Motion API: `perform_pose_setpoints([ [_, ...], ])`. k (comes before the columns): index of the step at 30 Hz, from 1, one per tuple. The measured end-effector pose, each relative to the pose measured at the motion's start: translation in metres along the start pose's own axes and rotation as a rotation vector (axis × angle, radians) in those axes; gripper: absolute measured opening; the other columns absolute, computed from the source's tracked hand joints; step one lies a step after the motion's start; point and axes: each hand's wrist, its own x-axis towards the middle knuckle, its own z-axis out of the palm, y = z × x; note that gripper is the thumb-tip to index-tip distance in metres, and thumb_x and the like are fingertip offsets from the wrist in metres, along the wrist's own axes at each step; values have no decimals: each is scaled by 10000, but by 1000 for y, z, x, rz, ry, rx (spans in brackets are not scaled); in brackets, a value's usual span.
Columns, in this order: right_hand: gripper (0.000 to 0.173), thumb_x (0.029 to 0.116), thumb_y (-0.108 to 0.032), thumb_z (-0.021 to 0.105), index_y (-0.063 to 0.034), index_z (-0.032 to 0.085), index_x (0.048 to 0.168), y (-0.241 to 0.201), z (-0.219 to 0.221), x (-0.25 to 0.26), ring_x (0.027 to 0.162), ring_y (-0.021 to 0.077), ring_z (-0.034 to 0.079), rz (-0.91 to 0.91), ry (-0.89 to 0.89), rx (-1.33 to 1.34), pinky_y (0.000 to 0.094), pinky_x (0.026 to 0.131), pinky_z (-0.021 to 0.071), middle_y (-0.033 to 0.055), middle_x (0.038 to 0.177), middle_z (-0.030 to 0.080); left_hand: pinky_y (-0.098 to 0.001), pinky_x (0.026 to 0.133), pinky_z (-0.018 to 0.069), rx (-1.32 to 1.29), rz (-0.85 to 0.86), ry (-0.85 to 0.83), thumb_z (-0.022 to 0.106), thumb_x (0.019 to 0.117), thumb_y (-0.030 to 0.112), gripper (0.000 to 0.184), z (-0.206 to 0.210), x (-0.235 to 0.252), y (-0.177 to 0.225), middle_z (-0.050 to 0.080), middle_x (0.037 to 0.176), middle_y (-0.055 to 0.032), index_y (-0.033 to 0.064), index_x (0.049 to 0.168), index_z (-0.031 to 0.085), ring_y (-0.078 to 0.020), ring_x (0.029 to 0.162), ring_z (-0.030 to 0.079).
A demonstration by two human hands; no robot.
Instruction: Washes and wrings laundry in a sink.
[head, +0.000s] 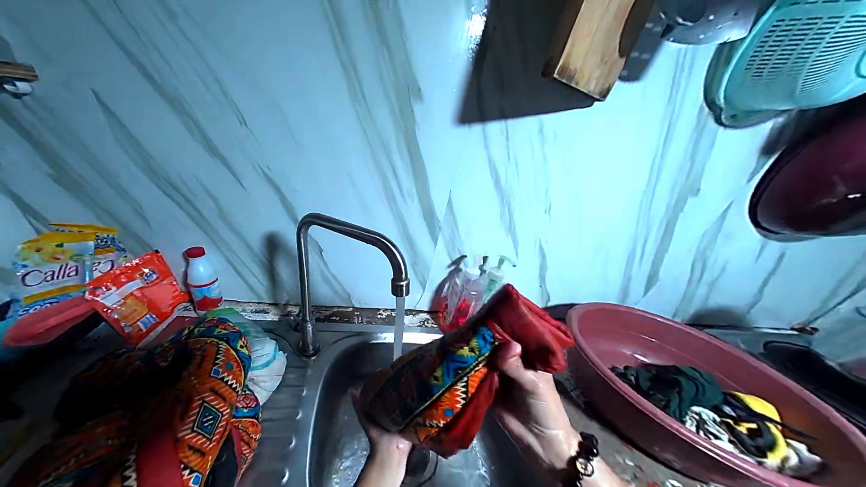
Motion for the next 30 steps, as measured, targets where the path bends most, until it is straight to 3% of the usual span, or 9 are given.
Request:
perform_pose_setpoints([
  [4, 408, 834, -244, 758, -48, 556, 1129, -5, -47, 6, 822, 144, 746, 83, 159, 7, 332, 759, 651, 78, 894, 739, -497, 713, 576, 113, 91, 200, 180, 995, 734, 785, -6, 16, 17, 690, 928, -119, 73, 1128, 582, -255, 858, 688],
  [6, 518, 824, -372, 810, -54, 566, 1152, -9, -73, 11, 826, 149, 750, 108, 184, -14, 340, 754, 653, 78, 903, 745, -508, 728, 578, 118, 73, 211, 180, 967, 778, 820, -9, 20, 22, 692, 983, -127, 94, 1194, 569, -260, 893, 690],
  [8, 356, 964, -367, 594, -71, 545, 1155, -15, -93, 16, 806, 110, 738, 129, 229, -134, 305, 727, 648, 38, 891, 735, -502, 721, 590, 111, 40, 151, 203, 975, 760, 790, -13, 20, 24, 705, 987, -127, 104, 1196, 583, -260, 887, 704],
  [12, 361, 1108, -366, 342, -89, 539, 1229, -15, -129, 37, 807, 104, 721, 249, 322, -405, 295, 726, 627, 27, 904, 712, -449, 679, 610, 214, -83, 38, 287, 1042, 426, 450, -21, 18, 29, 709, 892, -121, 83, 1089, 574, -248, 801, 721],
  [17, 428, 1086, -383, 486, -1, 604, 1239, 9, -152, 64, 834, 179, 706, 464, 374, -848, 380, 760, 593, 115, 938, 705, -376, 699, 617, 515, -182, -51, 441, 942, 73, 179, -22, 4, 48, 712, 866, -111, 40, 1068, 564, -203, 778, 716],
  [21, 549, 1033, -454, 583, 49, 630, 1245, 42, -146, 79, 1086, 316, 668, 705, 49, -1292, 508, 986, 506, 236, 1154, 681, -346, 748, 624, 788, -207, -230, 760, 606, 73, 425, -23, 2, 76, 744, 860, -61, 54, 1007, 623, -152, 800, 733],
  [25, 664, 1008, -555, 552, 52, 634, 1264, 93, -109, 85, 1262, 413, 587, 932, -409, -1676, 591, 1070, 436, 288, 1302, 621, -317, 808, 614, 1154, -250, -354, 715, 646, -5, 402, -10, -9, 104, 759, 899, -14, 45, 1037, 635, -110, 847, 730],
  [28, 493, 1036, -311, 561, 73, 580, 1343, 126, -70, 78, 1315, 416, 555, 906, -748, -1726, 582, 1100, 419, 292, 1374, 586, -276, 902, 576, 1423, -265, -447, 759, 637, -70, 588, -10, -23, 120, 728, 1015, -17, -27, 1191, 566, -64, 956, 694],
  [30, 377, 1086, -119, 469, 89, 529, 1394, 140, -55, 72, 1324, 298, 548, 822, -786, -1495, 404, 1138, 394, 249, 1409, 574, -260, 978, 536, 1660, -242, -519, 827, 658, -44, 698, -4, -34, 132, 699, 1141, -93, -100, 1291, 537, -72, 1058, 663],
])
